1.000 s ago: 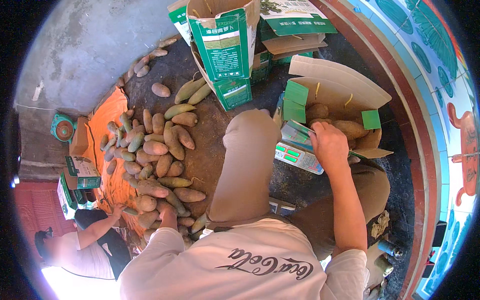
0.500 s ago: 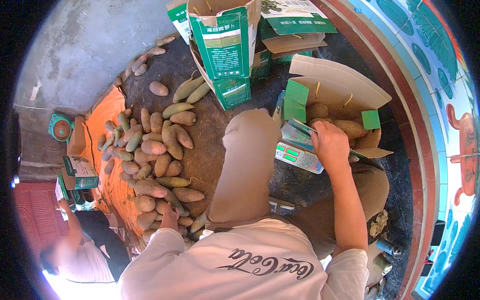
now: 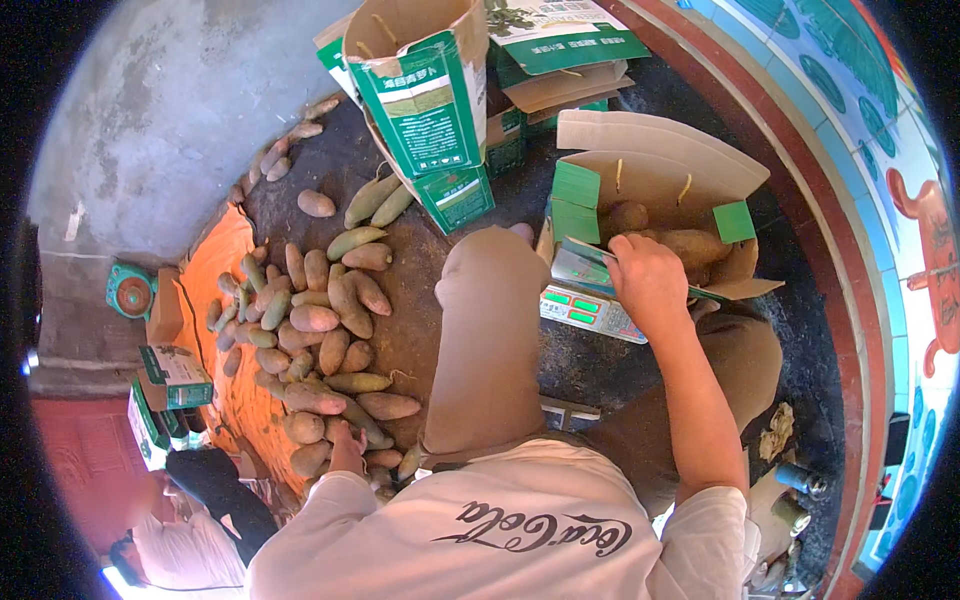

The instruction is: The person packs root vegetables by hand, picking them from a pile on the floor and placing them into cardboard boxes and paper bags positioned on a digital scale.

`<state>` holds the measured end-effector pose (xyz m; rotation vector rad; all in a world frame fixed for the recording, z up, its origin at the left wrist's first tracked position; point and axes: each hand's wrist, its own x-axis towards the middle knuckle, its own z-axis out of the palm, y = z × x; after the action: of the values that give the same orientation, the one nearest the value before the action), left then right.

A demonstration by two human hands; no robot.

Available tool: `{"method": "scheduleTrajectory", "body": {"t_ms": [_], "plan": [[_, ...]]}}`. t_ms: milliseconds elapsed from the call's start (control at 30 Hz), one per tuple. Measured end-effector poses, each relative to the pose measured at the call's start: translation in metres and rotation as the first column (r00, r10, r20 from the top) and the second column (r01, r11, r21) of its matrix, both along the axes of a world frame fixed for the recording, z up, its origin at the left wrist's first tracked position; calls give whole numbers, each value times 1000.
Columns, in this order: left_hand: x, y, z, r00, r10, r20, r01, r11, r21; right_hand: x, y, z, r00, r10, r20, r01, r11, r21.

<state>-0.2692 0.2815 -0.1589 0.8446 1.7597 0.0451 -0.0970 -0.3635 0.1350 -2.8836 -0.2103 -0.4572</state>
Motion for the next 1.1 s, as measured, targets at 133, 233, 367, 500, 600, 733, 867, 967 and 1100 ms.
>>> {"method": "scheduleTrajectory", "body": {"t_ms": [133, 233, 367, 500, 600, 733, 867, 967, 1100], "plan": [[1, -19, 20, 993, -37, 112, 43, 998, -51, 0, -1, -6, 999, 10, -31, -10, 1000, 8], [21, -52, 40, 991, 53, 121, -49, 998, -31, -4, -7, -8, 999, -12, -46, 11, 1000, -20], [24, -56, 54, 959, 118, 257, -87, 988, -129, -5, -1, -7, 1000, -7, -24, 8, 1000, 15], [60, -106, 79, 889, 87, 450, 8, 978, -207, -10, -1, -12, 1000, 8, -21, -9, 999, -41], [96, -151, 123, 753, -55, 656, 297, 918, -264, -14, -1, -19, 1000, 24, 10, -24, 999, -37], [151, -218, 201, 476, -286, 831, 579, 814, -52, -19, -1, -20, 999, 52, -6, -52, 998, -31], [196, -262, 274, 129, -610, 782, 773, 556, 305, -21, 8, -19, 999, 36, -30, -38, 998, -59], [232, -311, 325, -239, -722, 649, 815, 215, 538, -24, 6, -20, 999, 34, -37, -37, 997, -74], [268, -387, 367, -460, -742, 488, 780, -75, 622, -24, 5, -18, 995, 36, -88, -39, 998, -42]]}}
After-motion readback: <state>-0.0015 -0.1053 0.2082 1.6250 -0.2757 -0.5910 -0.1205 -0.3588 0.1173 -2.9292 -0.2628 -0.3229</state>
